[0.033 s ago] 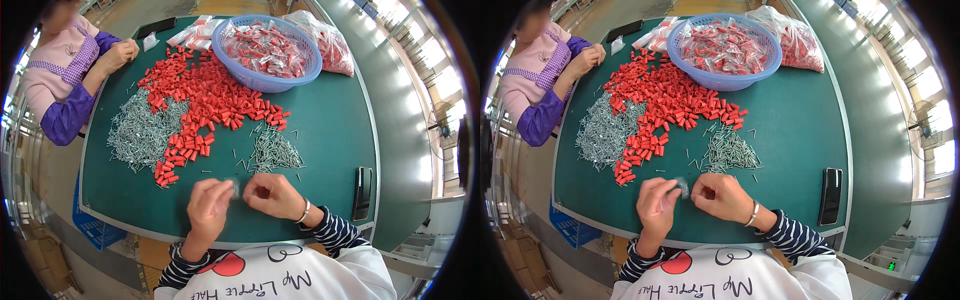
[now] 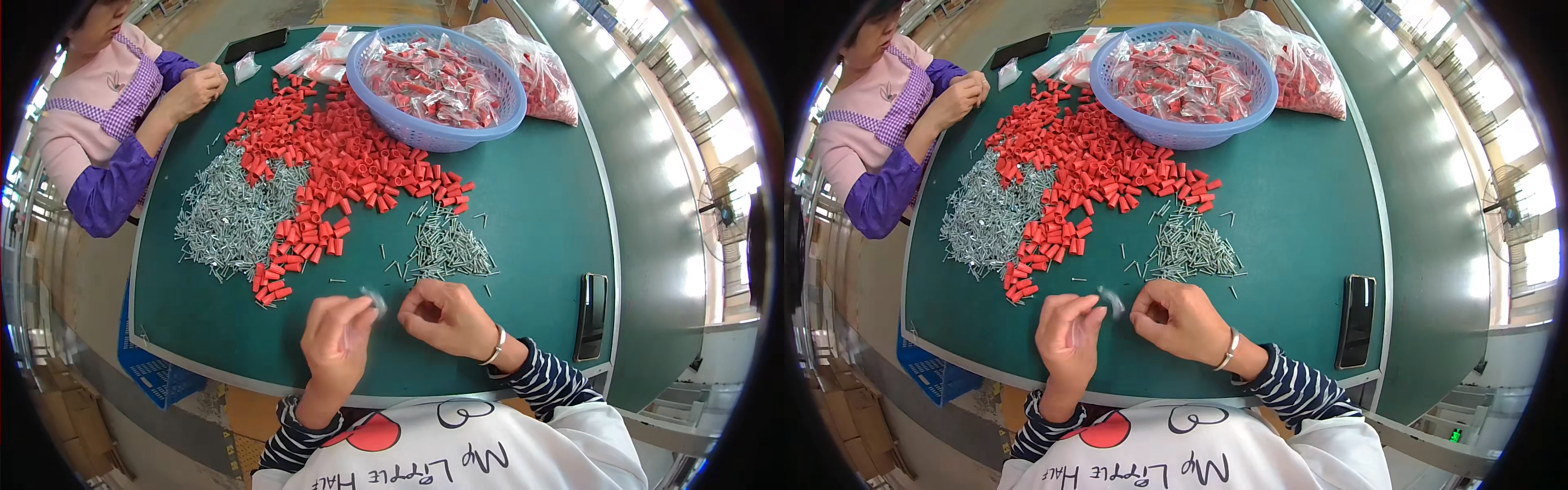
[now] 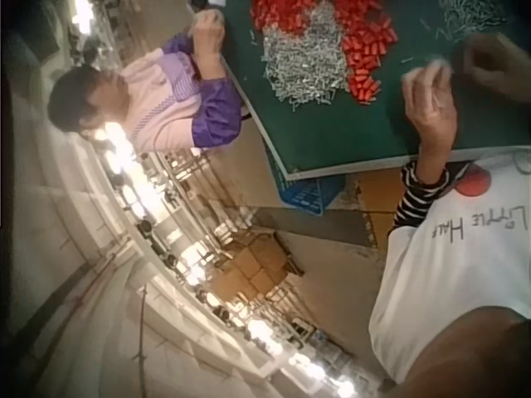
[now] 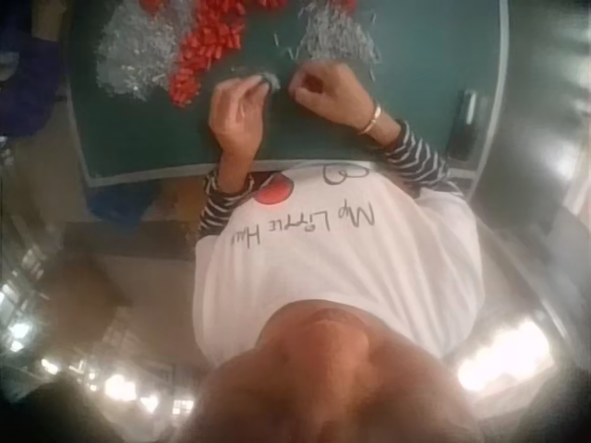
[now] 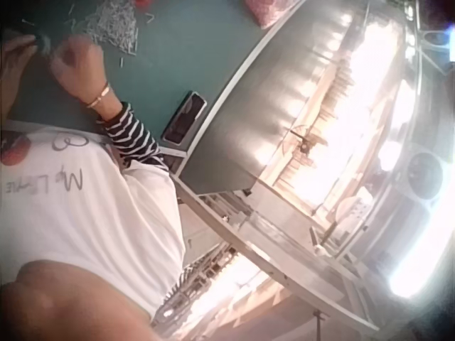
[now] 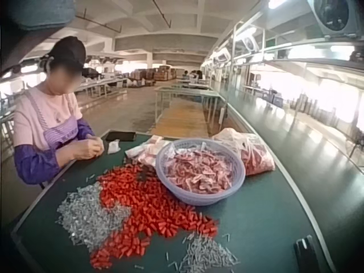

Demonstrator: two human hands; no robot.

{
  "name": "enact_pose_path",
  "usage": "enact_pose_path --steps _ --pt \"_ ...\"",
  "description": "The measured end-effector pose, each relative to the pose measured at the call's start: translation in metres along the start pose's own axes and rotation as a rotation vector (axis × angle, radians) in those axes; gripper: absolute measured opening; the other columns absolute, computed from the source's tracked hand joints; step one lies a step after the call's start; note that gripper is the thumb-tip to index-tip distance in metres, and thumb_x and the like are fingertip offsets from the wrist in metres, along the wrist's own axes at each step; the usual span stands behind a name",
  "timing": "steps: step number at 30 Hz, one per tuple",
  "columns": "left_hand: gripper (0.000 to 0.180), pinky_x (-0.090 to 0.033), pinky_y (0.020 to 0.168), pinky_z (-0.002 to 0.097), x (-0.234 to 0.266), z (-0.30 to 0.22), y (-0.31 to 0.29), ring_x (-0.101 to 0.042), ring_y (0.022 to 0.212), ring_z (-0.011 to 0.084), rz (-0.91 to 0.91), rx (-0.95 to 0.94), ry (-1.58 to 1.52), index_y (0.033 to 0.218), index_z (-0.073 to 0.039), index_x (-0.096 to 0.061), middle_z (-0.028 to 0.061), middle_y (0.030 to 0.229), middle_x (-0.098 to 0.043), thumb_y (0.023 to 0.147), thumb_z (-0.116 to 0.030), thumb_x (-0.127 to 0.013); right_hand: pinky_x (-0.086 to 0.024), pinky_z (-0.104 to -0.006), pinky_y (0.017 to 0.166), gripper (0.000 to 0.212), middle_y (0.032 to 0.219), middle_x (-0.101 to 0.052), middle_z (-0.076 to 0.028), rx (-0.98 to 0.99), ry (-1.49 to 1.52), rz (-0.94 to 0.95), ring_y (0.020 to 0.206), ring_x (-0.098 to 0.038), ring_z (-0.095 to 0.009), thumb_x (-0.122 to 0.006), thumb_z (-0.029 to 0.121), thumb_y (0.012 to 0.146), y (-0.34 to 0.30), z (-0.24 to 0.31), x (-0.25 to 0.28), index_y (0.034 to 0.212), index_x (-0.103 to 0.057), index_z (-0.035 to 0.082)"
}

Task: The person assembles small plastic parts by hand using screws, then places the assembled parts into small plastic bags.

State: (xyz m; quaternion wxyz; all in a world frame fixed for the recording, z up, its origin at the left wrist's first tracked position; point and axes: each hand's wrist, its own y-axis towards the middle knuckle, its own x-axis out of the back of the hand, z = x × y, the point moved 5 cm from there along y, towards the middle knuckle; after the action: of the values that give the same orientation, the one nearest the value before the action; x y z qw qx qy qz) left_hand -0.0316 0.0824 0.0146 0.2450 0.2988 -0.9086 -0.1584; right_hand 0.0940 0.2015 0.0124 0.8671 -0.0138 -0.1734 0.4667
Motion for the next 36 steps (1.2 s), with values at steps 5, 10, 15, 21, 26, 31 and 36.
enact_pose_path --steps 5,10,15,21,26,31,36 --pt "0.018 -0.044 0.057 0.0272 -0.001 -0.002 0.004 -0.054 0.063 0.014 0.089 0.205 0.025 0.093 0.0 -0.066 0.0065 0.076 -0.058 0.081 -0.006 -0.077 -0.048 -0.0265 0.055 0.012 0.066 -0.061 -0.004 -0.029 0.022 0.004 0.058 -0.058 -0.01 -0.069 0.01 0.082 0.0 0.004 -0.003 0.082 -0.065 -0.001" --pt "0.022 -0.046 0.054 0.034 0.025 0.016 0.011 -0.057 0.06 0.0227 -0.073 0.2 0.329 0.095 -0.004 -0.065 0.009 0.073 -0.054 0.077 -0.007 -0.077 -0.049 -0.0323 0.056 0.01 0.073 -0.063 -0.008 0.156 -0.234 -0.214 0.059 -0.061 -0.02 -0.069 0.012 0.082 0.018 0.006 0.005 0.086 -0.068 0.002" --pt "0.023 -0.045 0.054 0.0339 0.015 0.018 0.018 -0.056 0.059 0.021 0.059 0.225 0.325 0.096 -0.003 -0.068 0.0086 0.075 -0.056 0.075 -0.006 -0.078 -0.049 -0.0398 0.059 0.015 0.073 -0.06 -0.008 0.195 -0.45 -0.124 0.065 -0.062 -0.027 -0.07 0.019 0.082 0.049 0.003 -0.008 0.089 -0.071 0.005" --pt "0.018 -0.05 0.057 0.0389 0.001 0.026 0.015 -0.062 0.065 0.03 0.013 0.142 0.522 0.09 -0.005 -0.069 0.0095 0.077 -0.059 0.074 -0.009 -0.077 -0.051 -0.0408 0.06 0.014 0.077 -0.063 -0.01 0.272 -0.516 -0.107 0.067 -0.064 -0.03 -0.069 0.018 0.08 0.062 0.002 -0.031 0.084 -0.068 0.005" --pt "0.01 -0.05 0.057 0.0391 0.012 0.025 0.022 -0.063 0.066 0.0304 -0.03 0.129 0.521 0.084 -0.006 -0.068 0.0083 0.075 -0.059 0.076 -0.006 -0.073 -0.051 -0.0391 0.058 0.012 0.076 -0.062 -0.01 0.311 -0.499 -0.129 0.066 -0.063 -0.028 -0.068 0.016 0.079 0.058 0.013 -0.025 0.082 -0.066 0.005" --pt "0.005 -0.049 0.058 0.0354 0.043 0.015 0.032 -0.064 0.065 0.0265 -0.058 0.21 0.349 0.082 -0.005 -0.067 0.0077 0.074 -0.061 0.079 -0.006 -0.07 -0.047 -0.0357 0.053 0.013 0.071 -0.058 -0.009 0.282 -0.33 -0.192 0.058 -0.058 -0.023 -0.07 0.016 0.081 0.043 0.041 -0.003 0.084 -0.067 0.004" --pt "0.007 -0.048 0.058 0.0309 0.038 -0.002 0.036 -0.064 0.065 0.0209 0.101 0.328 0.068 0.084 -0.001 -0.067 0.0093 0.076 -0.064 0.082 -0.007 -0.07 -0.041 -0.031 0.049 0.016 0.06 -0.051 -0.005 0.203 -0.142 -0.08 0.051 -0.048 -0.014 -0.074 0.017 0.082 0.027 0.044 -0.007 0.087 -0.068 0.003"
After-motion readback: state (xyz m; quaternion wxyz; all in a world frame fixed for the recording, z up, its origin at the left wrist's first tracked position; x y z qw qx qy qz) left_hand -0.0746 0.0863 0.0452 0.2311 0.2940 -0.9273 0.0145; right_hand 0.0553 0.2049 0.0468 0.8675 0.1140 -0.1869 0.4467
